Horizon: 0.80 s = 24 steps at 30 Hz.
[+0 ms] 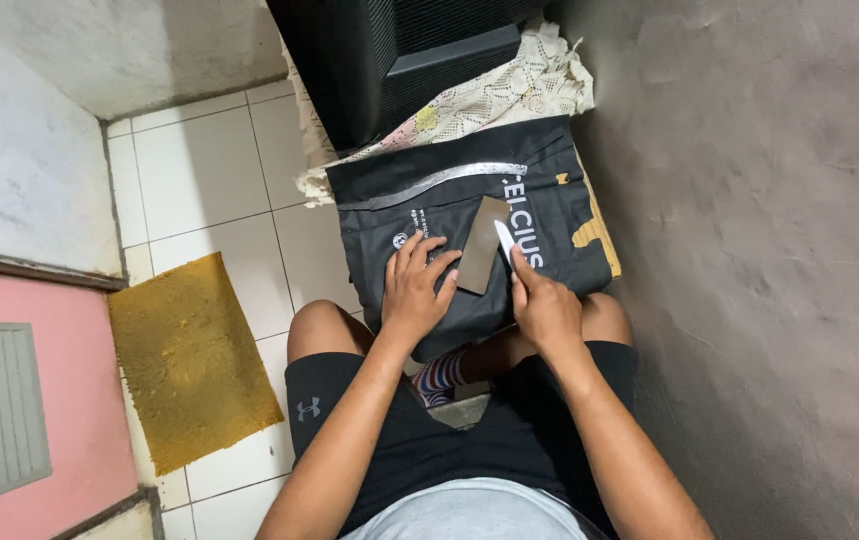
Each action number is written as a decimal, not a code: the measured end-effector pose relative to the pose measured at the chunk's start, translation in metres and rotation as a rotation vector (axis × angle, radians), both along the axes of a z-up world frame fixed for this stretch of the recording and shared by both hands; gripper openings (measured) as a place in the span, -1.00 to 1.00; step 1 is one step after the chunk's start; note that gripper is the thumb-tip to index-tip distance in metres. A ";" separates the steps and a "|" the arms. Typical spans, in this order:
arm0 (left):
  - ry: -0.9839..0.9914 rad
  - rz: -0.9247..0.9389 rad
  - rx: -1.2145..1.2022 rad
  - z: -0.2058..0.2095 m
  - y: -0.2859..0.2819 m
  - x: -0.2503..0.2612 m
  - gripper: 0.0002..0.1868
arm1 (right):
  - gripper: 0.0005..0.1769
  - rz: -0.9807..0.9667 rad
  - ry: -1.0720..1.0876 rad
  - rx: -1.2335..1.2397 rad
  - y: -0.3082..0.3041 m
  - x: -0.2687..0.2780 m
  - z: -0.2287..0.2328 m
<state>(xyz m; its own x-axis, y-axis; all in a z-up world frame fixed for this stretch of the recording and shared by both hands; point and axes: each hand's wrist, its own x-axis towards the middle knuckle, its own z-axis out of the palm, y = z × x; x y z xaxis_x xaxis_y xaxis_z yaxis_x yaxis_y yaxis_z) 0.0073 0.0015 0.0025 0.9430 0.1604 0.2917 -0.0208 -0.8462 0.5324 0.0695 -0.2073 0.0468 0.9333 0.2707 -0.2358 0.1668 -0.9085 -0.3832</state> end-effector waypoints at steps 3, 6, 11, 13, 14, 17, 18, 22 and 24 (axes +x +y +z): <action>0.001 0.002 -0.018 0.001 -0.001 -0.001 -0.73 | -0.46 -0.014 0.011 0.021 0.011 0.007 0.016; 0.000 0.006 -0.005 0.001 -0.001 -0.001 -0.73 | -0.47 -0.004 -0.014 0.022 0.018 0.021 0.010; 0.002 0.003 -0.003 -0.001 -0.001 -0.001 -0.73 | -0.46 -0.007 -0.051 0.155 0.023 0.034 0.002; -0.002 -0.002 0.001 -0.001 -0.001 -0.002 -0.73 | -0.46 0.000 -0.079 0.231 0.018 0.029 -0.004; -0.001 0.002 0.001 -0.002 -0.001 -0.002 -0.73 | -0.46 0.021 -0.115 0.302 0.014 0.023 -0.004; -0.005 0.004 -0.004 -0.003 0.001 0.000 -0.73 | -0.47 0.075 -0.233 0.383 0.003 0.005 -0.013; -0.009 -0.002 -0.010 -0.004 0.000 -0.001 -0.73 | -0.48 0.107 -0.313 0.393 -0.004 -0.003 -0.018; -0.010 -0.004 -0.002 -0.005 0.001 0.001 -0.72 | -0.48 0.155 -0.392 0.317 -0.019 -0.016 -0.033; -0.010 -0.003 0.002 -0.004 0.000 0.000 -0.73 | -0.47 0.176 -0.387 0.225 -0.021 -0.019 -0.039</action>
<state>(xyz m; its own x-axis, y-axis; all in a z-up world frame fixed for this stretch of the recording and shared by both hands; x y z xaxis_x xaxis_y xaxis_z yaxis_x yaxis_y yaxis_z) 0.0075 0.0019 -0.0014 0.9404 0.1573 0.3016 -0.0284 -0.8473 0.5303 0.0503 -0.2287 0.0073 0.8763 0.4370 0.2026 0.4799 -0.7550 -0.4468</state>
